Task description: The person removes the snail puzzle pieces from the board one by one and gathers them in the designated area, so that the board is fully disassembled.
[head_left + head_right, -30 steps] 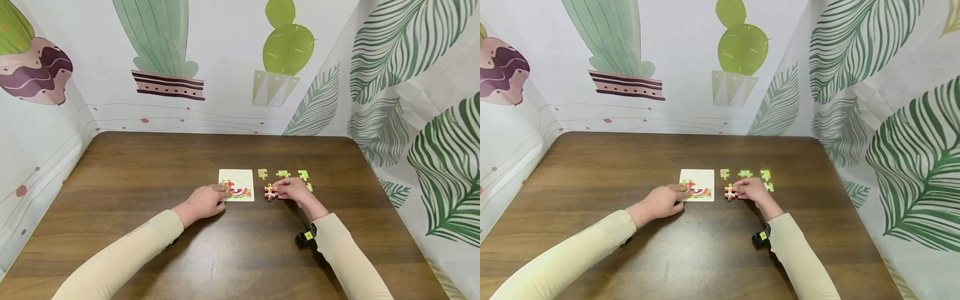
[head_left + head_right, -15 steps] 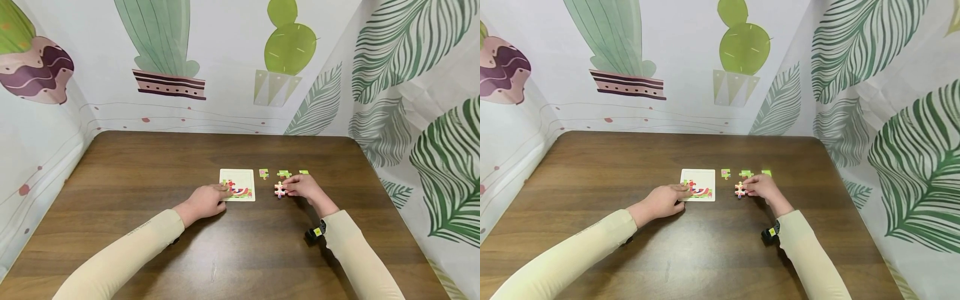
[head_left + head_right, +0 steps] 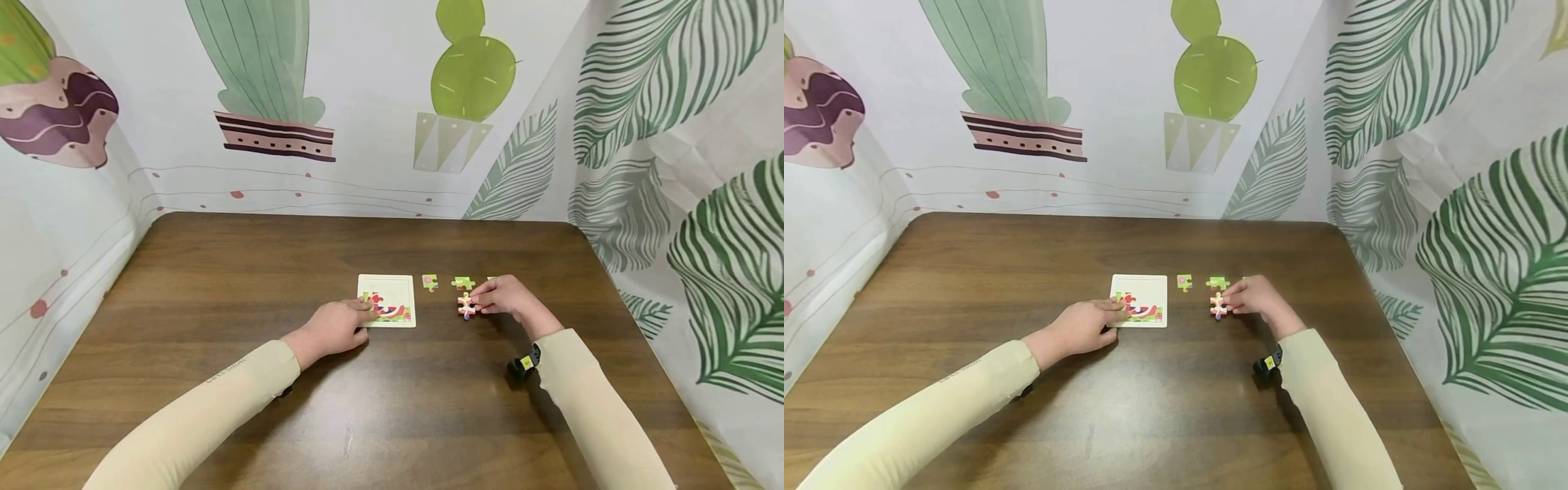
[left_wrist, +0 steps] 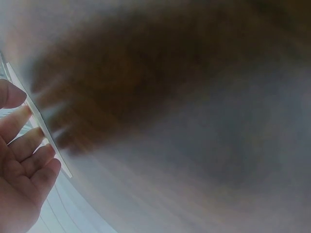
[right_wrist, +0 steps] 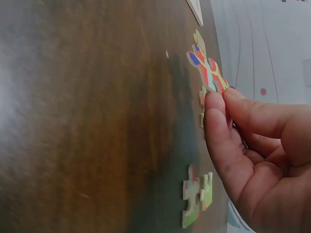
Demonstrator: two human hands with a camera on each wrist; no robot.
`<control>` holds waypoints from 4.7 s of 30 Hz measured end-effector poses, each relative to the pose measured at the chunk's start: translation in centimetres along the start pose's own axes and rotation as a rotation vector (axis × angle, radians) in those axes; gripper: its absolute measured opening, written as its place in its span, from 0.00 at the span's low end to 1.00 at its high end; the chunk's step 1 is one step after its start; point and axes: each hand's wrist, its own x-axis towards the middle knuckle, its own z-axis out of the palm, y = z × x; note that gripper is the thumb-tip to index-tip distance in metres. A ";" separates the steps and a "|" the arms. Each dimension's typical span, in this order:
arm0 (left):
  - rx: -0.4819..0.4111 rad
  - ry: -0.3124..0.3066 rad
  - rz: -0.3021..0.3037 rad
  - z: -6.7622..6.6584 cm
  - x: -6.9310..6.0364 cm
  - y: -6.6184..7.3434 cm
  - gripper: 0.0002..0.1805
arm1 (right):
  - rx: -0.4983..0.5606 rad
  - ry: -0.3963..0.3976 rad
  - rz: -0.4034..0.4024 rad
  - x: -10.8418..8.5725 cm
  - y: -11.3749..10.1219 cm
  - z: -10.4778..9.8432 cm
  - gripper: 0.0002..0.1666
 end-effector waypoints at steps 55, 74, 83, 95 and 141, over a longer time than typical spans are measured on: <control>-0.025 -0.015 -0.031 -0.1 0.2 0.0 0.23 | -0.295 0.033 0.024 2.1 -0.9 -0.6 0.13; -0.013 -0.042 -0.028 -0.3 -0.2 0.2 0.23 | -0.273 0.034 0.036 2.1 -0.6 -0.4 0.14; -0.014 -0.032 -0.030 -0.2 0.0 0.2 0.23 | -0.278 0.043 0.043 1.9 -0.7 -0.5 0.14; -0.003 -0.020 -0.015 -0.2 0.1 0.2 0.23 | -0.185 0.055 0.026 1.7 -0.5 -0.9 0.17; 0.077 0.116 0.084 0.5 0.3 -0.1 0.17 | 0.250 0.056 -0.189 1.7 -4.3 10.9 0.18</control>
